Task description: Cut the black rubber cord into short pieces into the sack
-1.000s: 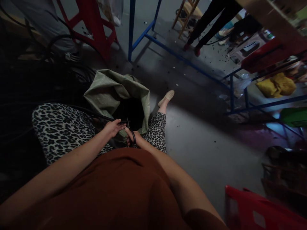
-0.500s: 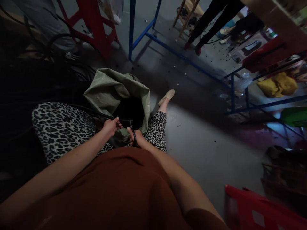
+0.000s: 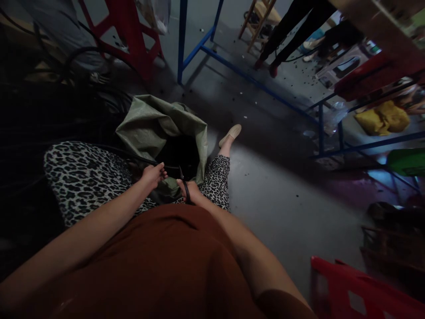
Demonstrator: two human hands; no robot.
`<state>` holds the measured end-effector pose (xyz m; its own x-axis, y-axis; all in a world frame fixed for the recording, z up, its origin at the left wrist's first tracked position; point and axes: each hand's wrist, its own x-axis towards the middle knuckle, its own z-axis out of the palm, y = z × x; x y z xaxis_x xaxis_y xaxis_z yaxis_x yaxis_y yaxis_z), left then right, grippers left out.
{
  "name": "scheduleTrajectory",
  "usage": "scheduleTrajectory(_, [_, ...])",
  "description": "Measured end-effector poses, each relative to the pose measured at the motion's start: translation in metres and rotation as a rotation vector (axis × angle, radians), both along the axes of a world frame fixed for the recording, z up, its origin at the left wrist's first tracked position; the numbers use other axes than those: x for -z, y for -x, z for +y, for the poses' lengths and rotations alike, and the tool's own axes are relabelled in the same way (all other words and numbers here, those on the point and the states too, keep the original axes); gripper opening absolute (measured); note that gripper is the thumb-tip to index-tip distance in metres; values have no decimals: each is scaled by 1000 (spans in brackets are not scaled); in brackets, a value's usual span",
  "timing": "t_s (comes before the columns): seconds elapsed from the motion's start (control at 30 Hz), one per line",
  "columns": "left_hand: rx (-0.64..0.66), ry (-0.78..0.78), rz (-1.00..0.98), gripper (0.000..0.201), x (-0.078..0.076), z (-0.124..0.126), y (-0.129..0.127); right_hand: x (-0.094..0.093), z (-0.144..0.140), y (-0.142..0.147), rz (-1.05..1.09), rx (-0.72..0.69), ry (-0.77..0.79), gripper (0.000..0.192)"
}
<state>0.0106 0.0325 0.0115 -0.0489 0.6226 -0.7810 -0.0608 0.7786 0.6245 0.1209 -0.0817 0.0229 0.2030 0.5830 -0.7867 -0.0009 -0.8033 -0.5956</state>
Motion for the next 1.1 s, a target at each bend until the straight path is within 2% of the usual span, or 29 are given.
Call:
scheduleTrajectory(0.13, [-19,-3,-33,18,-2,0,1,-3,-1,-1,-22,41,58,50])
scheduleTrajectory(0.37, [-60,-29,-87,14,-2,2,-1,5,-7,-7,58,65,129,46])
scheduleTrajectory(0.67, [-104,-30,-163,17,-5,1,-2,15,-4,0,199,58,58,45])
scheduleTrajectory(0.83, [-84,-16,-177,14,-4,-1,-3,21,1,2,173,53,37,49])
scheduleTrajectory(1.1, [-76,12,-162,13,-1,-3,-4,6,6,4,109,39,69,57])
